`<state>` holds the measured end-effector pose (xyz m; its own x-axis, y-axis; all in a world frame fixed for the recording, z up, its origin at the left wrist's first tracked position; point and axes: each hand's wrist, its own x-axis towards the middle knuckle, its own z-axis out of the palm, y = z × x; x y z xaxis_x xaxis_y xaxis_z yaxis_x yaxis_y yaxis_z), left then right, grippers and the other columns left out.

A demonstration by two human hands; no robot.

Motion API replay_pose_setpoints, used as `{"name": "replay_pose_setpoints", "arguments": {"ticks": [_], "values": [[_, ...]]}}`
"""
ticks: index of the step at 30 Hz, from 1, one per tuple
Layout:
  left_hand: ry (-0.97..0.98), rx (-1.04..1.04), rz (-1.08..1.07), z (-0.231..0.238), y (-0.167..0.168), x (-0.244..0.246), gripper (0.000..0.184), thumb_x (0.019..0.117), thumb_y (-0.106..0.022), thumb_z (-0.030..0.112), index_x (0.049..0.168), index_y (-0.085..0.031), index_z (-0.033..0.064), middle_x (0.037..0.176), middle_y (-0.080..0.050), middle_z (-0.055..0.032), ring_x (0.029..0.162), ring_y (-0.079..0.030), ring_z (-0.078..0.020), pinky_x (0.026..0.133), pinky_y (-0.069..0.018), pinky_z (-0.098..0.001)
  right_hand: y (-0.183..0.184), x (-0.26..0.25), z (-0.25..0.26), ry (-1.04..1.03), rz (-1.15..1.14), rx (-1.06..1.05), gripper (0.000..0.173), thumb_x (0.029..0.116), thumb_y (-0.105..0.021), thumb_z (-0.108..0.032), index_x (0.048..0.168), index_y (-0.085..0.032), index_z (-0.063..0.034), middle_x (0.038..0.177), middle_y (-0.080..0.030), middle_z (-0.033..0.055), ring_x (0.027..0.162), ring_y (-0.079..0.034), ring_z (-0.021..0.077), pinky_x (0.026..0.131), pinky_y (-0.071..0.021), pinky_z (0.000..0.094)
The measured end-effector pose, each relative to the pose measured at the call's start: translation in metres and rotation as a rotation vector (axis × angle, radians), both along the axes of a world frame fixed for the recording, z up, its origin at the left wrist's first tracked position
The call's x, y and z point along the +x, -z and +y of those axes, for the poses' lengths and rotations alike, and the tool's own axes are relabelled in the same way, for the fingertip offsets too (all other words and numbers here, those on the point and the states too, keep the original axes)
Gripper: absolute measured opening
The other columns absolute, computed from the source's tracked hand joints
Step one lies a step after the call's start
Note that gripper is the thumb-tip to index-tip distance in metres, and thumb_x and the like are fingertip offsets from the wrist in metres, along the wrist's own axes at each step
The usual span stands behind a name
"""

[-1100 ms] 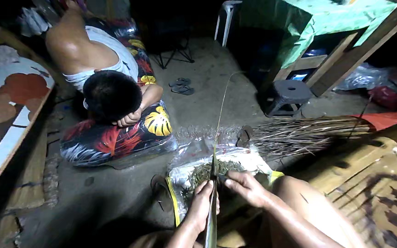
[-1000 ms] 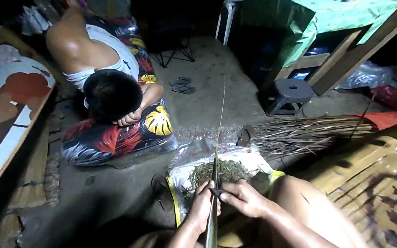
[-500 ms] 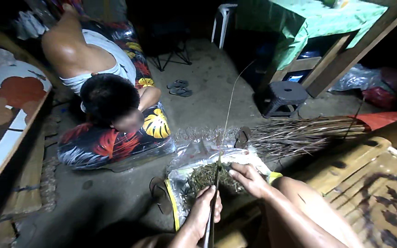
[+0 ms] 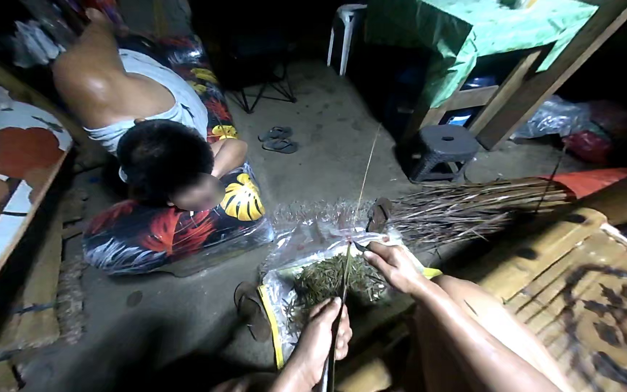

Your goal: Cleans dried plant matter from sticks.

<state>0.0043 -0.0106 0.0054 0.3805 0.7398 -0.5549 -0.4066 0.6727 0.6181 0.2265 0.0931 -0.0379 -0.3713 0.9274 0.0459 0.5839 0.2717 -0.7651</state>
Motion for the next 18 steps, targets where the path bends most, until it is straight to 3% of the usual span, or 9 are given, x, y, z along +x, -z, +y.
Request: {"name": "replay_pose_setpoints", "arguments": {"ticks": [4, 8, 15, 17, 18], "values": [[-0.043, -0.011, 0.0, 0.007, 0.002, -0.004, 0.041, 0.1138, -0.024, 0.022, 0.085, -0.05, 0.0103, 0.06, -0.043, 0.0053, 0.043, -0.039, -0.0004, 0.04, -0.0346, -0.0121, -0.006, -0.023, -0.024, -0.211, 0.154, 0.012, 0.047, 0.1049, -0.043, -0.042, 0.083, -0.063, -0.0052, 0.061, -0.05, 0.0, 0.056, -0.05, 0.009, 0.054, -0.0422, 0.0323], [-0.06, -0.015, 0.046, 0.005, 0.003, -0.004, 0.041, 0.1131, -0.023, 0.019, 0.084, -0.05, 0.0102, 0.059, -0.044, 0.0054, 0.043, -0.039, -0.0003, 0.04, -0.0343, -0.0123, -0.006, -0.038, -0.036, -0.342, 0.045, 0.038, 0.054, 0.1046, -0.04, -0.05, 0.08, -0.06, -0.0075, 0.057, -0.049, 0.0041, 0.053, -0.053, 0.0187, 0.051, -0.0418, 0.0417], [0.01, 0.017, 0.045, 0.001, 0.001, -0.002, 0.04, 0.1136, -0.025, 0.022, 0.085, -0.05, 0.0105, 0.059, -0.042, 0.0056, 0.042, -0.038, -0.0003, 0.039, -0.034, -0.0124, -0.001, -0.006, 0.0, -0.01, -0.152, -0.02, 0.051, 0.1041, -0.039, -0.046, 0.09, -0.065, -0.0035, 0.068, -0.058, 0.0105, 0.067, -0.061, 0.0281, 0.064, -0.0471, 0.0525], [0.025, 0.032, 0.031, -0.001, 0.001, -0.002, 0.04, 0.1133, -0.024, 0.021, 0.084, -0.05, 0.0102, 0.059, -0.043, 0.0054, 0.042, -0.038, -0.0006, 0.04, -0.0347, -0.0127, -0.001, 0.003, 0.007, 0.103, -0.129, -0.043, 0.049, 0.105, -0.038, -0.043, 0.092, -0.064, -0.0042, 0.069, -0.057, 0.0083, 0.068, -0.06, 0.0251, 0.065, -0.0468, 0.0507], [0.025, 0.034, 0.026, -0.001, 0.001, -0.002, 0.041, 0.1132, -0.024, 0.021, 0.084, -0.05, 0.0102, 0.06, -0.043, 0.0054, 0.043, -0.039, -0.0009, 0.04, -0.0348, -0.013, -0.001, 0.005, 0.007, 0.121, -0.078, -0.033, 0.046, 0.1047, -0.039, -0.041, 0.09, -0.064, -0.006, 0.067, -0.054, 0.0038, 0.064, -0.056, 0.019, 0.063, -0.0451, 0.0449]]}}
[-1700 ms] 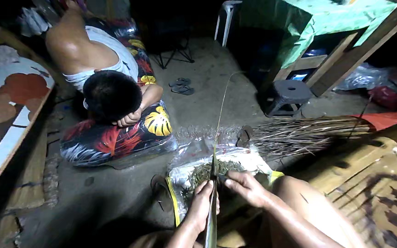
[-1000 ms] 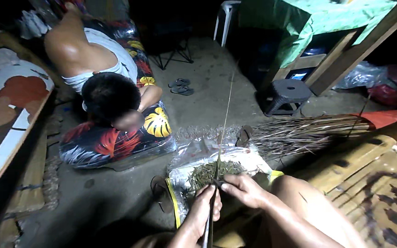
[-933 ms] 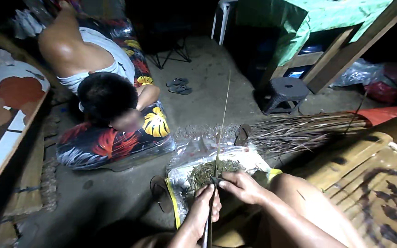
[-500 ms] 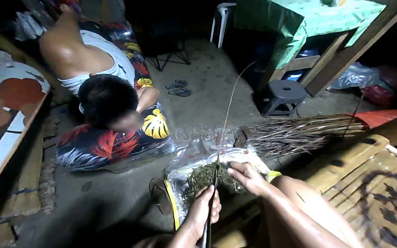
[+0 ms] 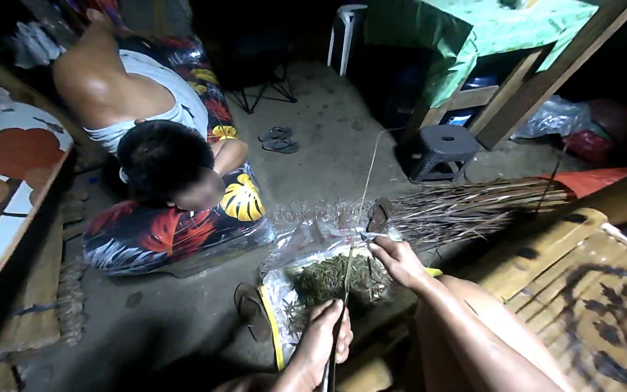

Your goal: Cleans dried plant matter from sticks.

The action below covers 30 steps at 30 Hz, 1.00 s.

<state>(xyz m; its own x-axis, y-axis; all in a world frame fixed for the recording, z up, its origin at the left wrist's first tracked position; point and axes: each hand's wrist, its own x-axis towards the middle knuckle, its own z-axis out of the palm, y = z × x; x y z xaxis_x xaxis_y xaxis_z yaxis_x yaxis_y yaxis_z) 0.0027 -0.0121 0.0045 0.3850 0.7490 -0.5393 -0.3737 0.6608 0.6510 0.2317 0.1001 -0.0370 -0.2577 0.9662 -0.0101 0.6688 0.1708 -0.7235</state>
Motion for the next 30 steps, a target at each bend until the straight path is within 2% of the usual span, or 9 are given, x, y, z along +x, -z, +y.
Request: {"name": "replay_pose_setpoints", "arguments": {"ticks": [3, 6, 8, 12, 16, 20, 23, 27, 30], "values": [[-0.026, -0.02, -0.041, 0.003, 0.003, -0.001, 0.041, 0.1132, -0.022, 0.022, 0.085, -0.05, 0.0109, 0.06, -0.043, 0.0058, 0.043, -0.039, -0.0004, 0.04, -0.0353, -0.0124, -0.004, -0.01, -0.014, -0.145, 0.222, -0.001, 0.039, 0.1041, -0.043, -0.034, 0.086, -0.064, -0.0062, 0.066, -0.049, -0.0052, 0.058, -0.046, 0.0031, 0.058, -0.0412, 0.027], [-0.045, -0.042, -0.104, 0.004, 0.006, -0.004, 0.042, 0.1131, -0.022, 0.024, 0.085, -0.05, 0.0111, 0.06, -0.044, 0.006, 0.043, -0.039, 0.0002, 0.04, -0.0355, -0.0119, 0.0, -0.029, -0.034, -0.368, 0.288, 0.003, 0.045, 0.1047, -0.044, -0.039, 0.084, -0.064, -0.0046, 0.064, -0.052, -0.0004, 0.058, -0.051, 0.0068, 0.056, -0.0426, 0.0303], [-0.043, -0.06, -0.144, 0.003, 0.005, -0.003, 0.042, 0.1128, -0.022, 0.024, 0.085, -0.05, 0.0119, 0.06, -0.043, 0.0065, 0.042, -0.039, 0.0008, 0.039, -0.035, -0.0113, 0.003, -0.034, -0.038, -0.4, 0.267, 0.021, 0.048, 0.1051, -0.044, -0.043, 0.082, -0.062, -0.0062, 0.061, -0.049, -0.0001, 0.055, -0.049, 0.0086, 0.053, -0.0401, 0.0311], [-0.017, -0.083, -0.222, 0.001, 0.004, -0.002, 0.043, 0.1128, -0.02, 0.025, 0.084, -0.049, 0.0129, 0.059, -0.043, 0.0073, 0.041, -0.039, 0.0018, 0.039, -0.0351, -0.0106, 0.006, -0.025, -0.023, -0.285, 0.121, 0.072, 0.052, 0.1036, -0.042, -0.049, 0.084, -0.064, -0.0064, 0.062, -0.054, 0.0034, 0.058, -0.056, 0.0161, 0.056, -0.0451, 0.0408], [-0.009, -0.091, -0.195, 0.002, 0.004, -0.002, 0.042, 0.1132, -0.02, 0.024, 0.084, -0.049, 0.0132, 0.058, -0.042, 0.0075, 0.041, -0.038, 0.0017, 0.039, -0.0341, -0.0109, 0.004, -0.02, -0.012, -0.209, 0.047, 0.06, 0.05, 0.1036, -0.041, -0.046, 0.087, -0.066, -0.0059, 0.063, -0.055, 0.0046, 0.06, -0.057, 0.0186, 0.059, -0.0455, 0.0437], [0.036, -0.045, -0.193, -0.004, 0.004, 0.0, 0.041, 0.1113, -0.021, 0.023, 0.084, -0.051, 0.0132, 0.061, -0.045, 0.0068, 0.042, -0.04, 0.0011, 0.04, -0.0351, -0.0114, 0.002, -0.003, 0.001, -0.045, 0.097, 0.003, 0.041, 0.1043, -0.042, -0.037, 0.089, -0.065, -0.0074, 0.066, -0.051, -0.0021, 0.06, -0.05, 0.0098, 0.061, -0.0428, 0.0359], [0.045, -0.015, -0.154, -0.001, 0.004, -0.002, 0.042, 0.1115, -0.021, 0.023, 0.084, -0.051, 0.0131, 0.061, -0.045, 0.0065, 0.043, -0.04, 0.0005, 0.04, -0.0355, -0.012, 0.006, -0.001, 0.002, 0.019, 0.163, -0.009, 0.037, 0.1042, -0.042, -0.035, 0.089, -0.065, -0.0101, 0.064, -0.046, -0.0082, 0.056, -0.044, 0.0027, 0.057, -0.0403, 0.0275], [0.123, 0.004, -0.129, -0.005, 0.003, -0.002, 0.041, 0.1099, -0.022, 0.023, 0.084, -0.052, 0.0134, 0.061, -0.046, 0.0064, 0.043, -0.041, 0.0003, 0.04, -0.0361, -0.0126, 0.009, 0.0, 0.006, 0.183, 0.226, -0.029, 0.035, 0.1051, -0.043, -0.03, 0.093, -0.066, -0.0077, 0.065, -0.047, -0.007, 0.055, -0.044, 0.0038, 0.057, -0.041, 0.0288], [0.12, 0.017, -0.111, -0.005, 0.004, -0.001, 0.04, 0.11, -0.022, 0.023, 0.085, -0.052, 0.0125, 0.062, -0.047, 0.0057, 0.043, -0.042, -0.0002, 0.04, -0.0374, -0.0129, 0.012, 0.009, 0.009, 0.246, 0.39, -0.035, 0.032, 0.106, -0.042, -0.025, 0.098, -0.067, -0.0071, 0.062, -0.045, -0.0101, 0.05, -0.04, 0.0007, 0.051, -0.0377, 0.0226]]}}
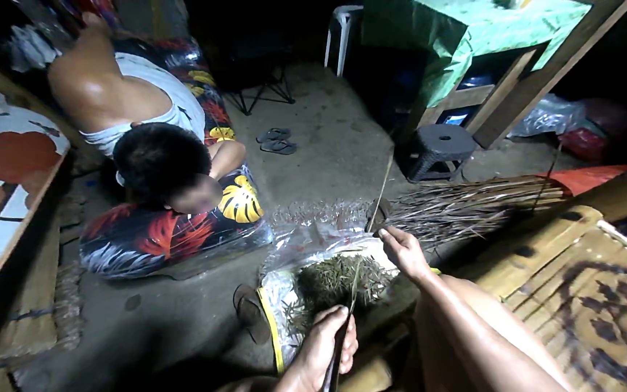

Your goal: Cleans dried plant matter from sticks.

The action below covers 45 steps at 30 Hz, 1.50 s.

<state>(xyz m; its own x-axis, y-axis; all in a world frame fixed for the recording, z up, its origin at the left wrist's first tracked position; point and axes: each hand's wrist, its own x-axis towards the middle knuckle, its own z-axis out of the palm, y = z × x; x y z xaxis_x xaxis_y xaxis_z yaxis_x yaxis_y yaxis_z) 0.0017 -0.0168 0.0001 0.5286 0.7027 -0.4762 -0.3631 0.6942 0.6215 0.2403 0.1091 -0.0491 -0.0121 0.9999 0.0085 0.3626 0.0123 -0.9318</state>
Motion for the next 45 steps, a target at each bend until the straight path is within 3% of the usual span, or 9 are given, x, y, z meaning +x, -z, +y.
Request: {"name": "replay_pose_setpoints", "arguments": {"ticks": [5, 10, 22, 25, 28, 31, 36, 39, 45], "values": [[-0.109, 0.056, 0.198, 0.009, 0.0, -0.001, 0.038, 0.1124, -0.025, 0.021, 0.09, -0.053, 0.0087, 0.059, -0.047, 0.0042, 0.044, -0.044, -0.0026, 0.041, -0.0393, -0.0151, -0.02, -0.018, -0.03, -0.429, 0.131, -0.058, 0.03, 0.1022, -0.047, -0.026, 0.092, -0.067, -0.0078, 0.065, -0.05, -0.0113, 0.054, -0.043, -0.0029, 0.052, -0.0389, 0.0186], [-0.186, 0.03, 0.282, 0.011, -0.001, 0.0, 0.032, 0.1125, -0.029, 0.018, 0.098, -0.056, 0.0071, 0.057, -0.047, 0.0036, 0.043, -0.044, -0.0033, 0.041, -0.0401, -0.0165, -0.03, -0.043, -0.065, -0.806, -0.106, 0.025, 0.046, 0.1035, -0.048, -0.042, 0.077, -0.062, -0.0062, 0.061, -0.049, 0.0006, 0.056, -0.049, 0.0096, 0.054, -0.0394, 0.0335], [-0.137, 0.068, 0.228, 0.007, -0.003, 0.001, 0.035, 0.1125, -0.029, 0.02, 0.091, -0.054, 0.0085, 0.059, -0.044, 0.0043, 0.043, -0.042, -0.0026, 0.041, -0.0379, -0.015, -0.017, -0.025, -0.035, -0.549, -0.397, 0.12, 0.052, 0.1029, -0.042, -0.05, 0.085, -0.065, -0.0067, 0.062, -0.055, 0.0058, 0.059, -0.058, 0.0213, 0.056, -0.0451, 0.0464], [-0.118, 0.079, 0.232, 0.006, -0.003, 0.002, 0.035, 0.1122, -0.028, 0.02, 0.09, -0.053, 0.0087, 0.059, -0.044, 0.0045, 0.044, -0.042, -0.0029, 0.041, -0.0385, -0.0156, -0.017, -0.019, -0.025, -0.419, -0.404, 0.069, 0.047, 0.1038, -0.042, -0.045, 0.086, -0.064, -0.0075, 0.062, -0.051, 0.0024, 0.059, -0.054, 0.0173, 0.058, -0.0435, 0.0427], [-0.122, 0.088, 0.246, 0.007, -0.003, 0.002, 0.034, 0.1118, -0.029, 0.02, 0.092, -0.054, 0.0082, 0.059, -0.046, 0.004, 0.044, -0.045, -0.0034, 0.042, -0.0407, -0.0165, -0.02, -0.018, -0.026, -0.382, -0.216, -0.011, 0.036, 0.1043, -0.043, -0.035, 0.092, -0.066, -0.0097, 0.064, -0.047, -0.0067, 0.055, -0.045, 0.004, 0.055, -0.0392, 0.0272], [-0.123, 0.079, 0.285, 0.008, -0.002, 0.001, 0.033, 0.1122, -0.031, 0.021, 0.1, -0.057, 0.0054, 0.062, -0.051, 0.0015, 0.046, -0.05, -0.0054, 0.043, -0.0452, -0.0188, -0.029, -0.029, -0.043, -0.514, 0.118, -0.251, 0.034, 0.1042, -0.043, -0.024, 0.123, -0.064, -0.0052, 0.072, -0.052, -0.0081, 0.053, -0.043, 0.0003, 0.05, -0.039, 0.0202], [-0.133, 0.102, 0.309, 0.007, -0.003, 0.002, 0.035, 0.1115, -0.031, 0.019, 0.11, -0.061, 0.0022, 0.072, -0.062, -0.0028, 0.057, -0.062, -0.0103, 0.055, -0.0561, -0.0247, -0.029, -0.044, -0.05, -0.526, 0.235, -0.29, 0.028, 0.105, -0.044, -0.021, 0.117, -0.064, -0.0058, 0.069, -0.05, -0.0092, 0.052, -0.042, -0.0006, 0.049, -0.0364, 0.0183], [-0.124, 0.111, 0.254, 0.007, -0.004, 0.002, 0.036, 0.1115, -0.027, 0.018, 0.107, -0.06, 0.0027, 0.07, -0.064, -0.0027, 0.057, -0.063, -0.0094, 0.056, -0.0561, -0.0225, -0.03, -0.042, -0.044, -0.449, 0.305, -0.274, 0.033, 0.1056, -0.042, -0.018, 0.127, -0.063, -0.0047, 0.067, -0.049, -0.0106, 0.049, -0.04, -0.0014, 0.046, -0.0354, 0.0169], [-0.209, 0.091, 0.302, 0.01, -0.002, 0.003, 0.03, 0.1115, -0.032, 0.015, 0.103, -0.058, 0.0037, 0.066, -0.055, 0.0013, 0.052, -0.054, -0.0049, 0.05, -0.0493, -0.0175, -0.027, -0.036, -0.064, -0.701, 0.159, -0.037, 0.03, 0.1031, -0.05, -0.026, 0.089, -0.068, -0.0052, 0.066, -0.051, -0.0097, 0.058, -0.043, -0.0053, 0.055, -0.0371, 0.0159]]}}
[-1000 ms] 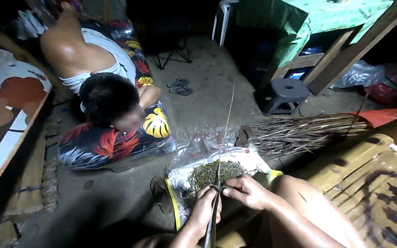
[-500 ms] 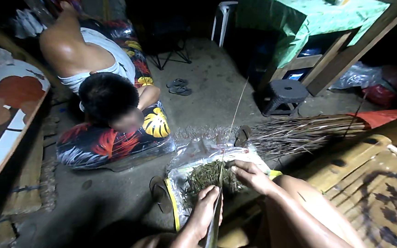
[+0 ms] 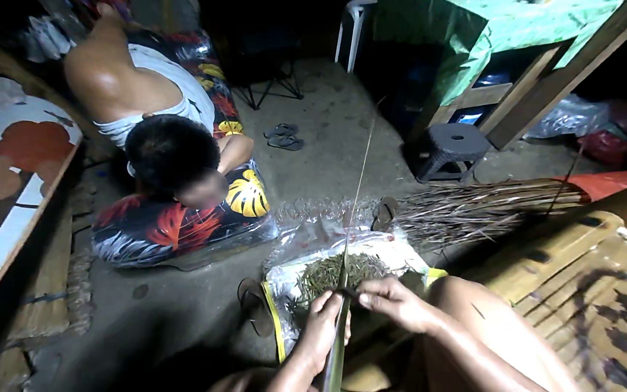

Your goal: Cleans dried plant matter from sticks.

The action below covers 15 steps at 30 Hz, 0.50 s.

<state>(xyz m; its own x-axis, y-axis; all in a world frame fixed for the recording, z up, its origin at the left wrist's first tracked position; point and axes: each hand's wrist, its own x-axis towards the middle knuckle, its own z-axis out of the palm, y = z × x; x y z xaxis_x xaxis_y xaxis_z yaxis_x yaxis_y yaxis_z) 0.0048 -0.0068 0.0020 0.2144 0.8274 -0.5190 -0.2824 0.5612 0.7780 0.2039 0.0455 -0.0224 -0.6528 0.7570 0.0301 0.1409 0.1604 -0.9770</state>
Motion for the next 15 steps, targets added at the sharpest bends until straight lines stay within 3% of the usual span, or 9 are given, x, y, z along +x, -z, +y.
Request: {"name": "replay_pose_setpoints", "arguments": {"ticks": [3, 6, 11, 15], "values": [[-0.01, -0.006, 0.012, -0.001, -0.001, 0.001, 0.027, 0.1107, -0.032, 0.012, 0.104, -0.057, 0.0046, 0.062, -0.053, 0.0031, 0.049, -0.052, -0.0033, 0.047, -0.0466, -0.0162, 0.001, -0.005, -0.006, -0.047, -0.139, 0.238, 0.044, 0.1044, -0.049, -0.04, 0.083, -0.066, -0.0048, 0.06, -0.052, 0.0006, 0.055, -0.049, 0.0074, 0.052, -0.0404, 0.0295], [0.023, -0.003, 0.01, -0.004, -0.001, 0.001, 0.028, 0.1107, -0.032, 0.014, 0.099, -0.057, 0.0059, 0.063, -0.051, 0.004, 0.049, -0.049, -0.002, 0.046, -0.0437, -0.0149, 0.006, 0.0, 0.002, 0.025, -0.256, 0.378, 0.052, 0.1049, -0.045, -0.049, 0.083, -0.066, -0.0069, 0.059, -0.054, 0.0049, 0.054, -0.055, 0.0165, 0.05, -0.0442, 0.0396], [0.055, 0.009, -0.001, -0.002, 0.002, 0.001, 0.032, 0.1124, -0.029, 0.017, 0.096, -0.055, 0.0064, 0.063, -0.048, 0.0042, 0.048, -0.046, -0.0021, 0.046, -0.0418, -0.0148, 0.009, 0.008, 0.015, 0.085, -0.394, 0.391, 0.052, 0.1034, -0.043, -0.05, 0.089, -0.07, -0.0073, 0.065, -0.061, 0.0069, 0.061, -0.062, 0.0213, 0.057, -0.0482, 0.0458], [0.071, 0.006, -0.042, -0.004, -0.002, -0.001, 0.034, 0.1121, -0.029, 0.016, 0.092, -0.054, 0.0067, 0.061, -0.047, 0.0042, 0.046, -0.045, -0.0014, 0.044, -0.0405, -0.014, 0.01, 0.019, 0.032, 0.181, -0.389, 0.347, 0.048, 0.1038, -0.045, -0.045, 0.092, -0.07, -0.0063, 0.066, -0.06, 0.0048, 0.06, -0.059, 0.0164, 0.058, -0.0473, 0.0418]]}}
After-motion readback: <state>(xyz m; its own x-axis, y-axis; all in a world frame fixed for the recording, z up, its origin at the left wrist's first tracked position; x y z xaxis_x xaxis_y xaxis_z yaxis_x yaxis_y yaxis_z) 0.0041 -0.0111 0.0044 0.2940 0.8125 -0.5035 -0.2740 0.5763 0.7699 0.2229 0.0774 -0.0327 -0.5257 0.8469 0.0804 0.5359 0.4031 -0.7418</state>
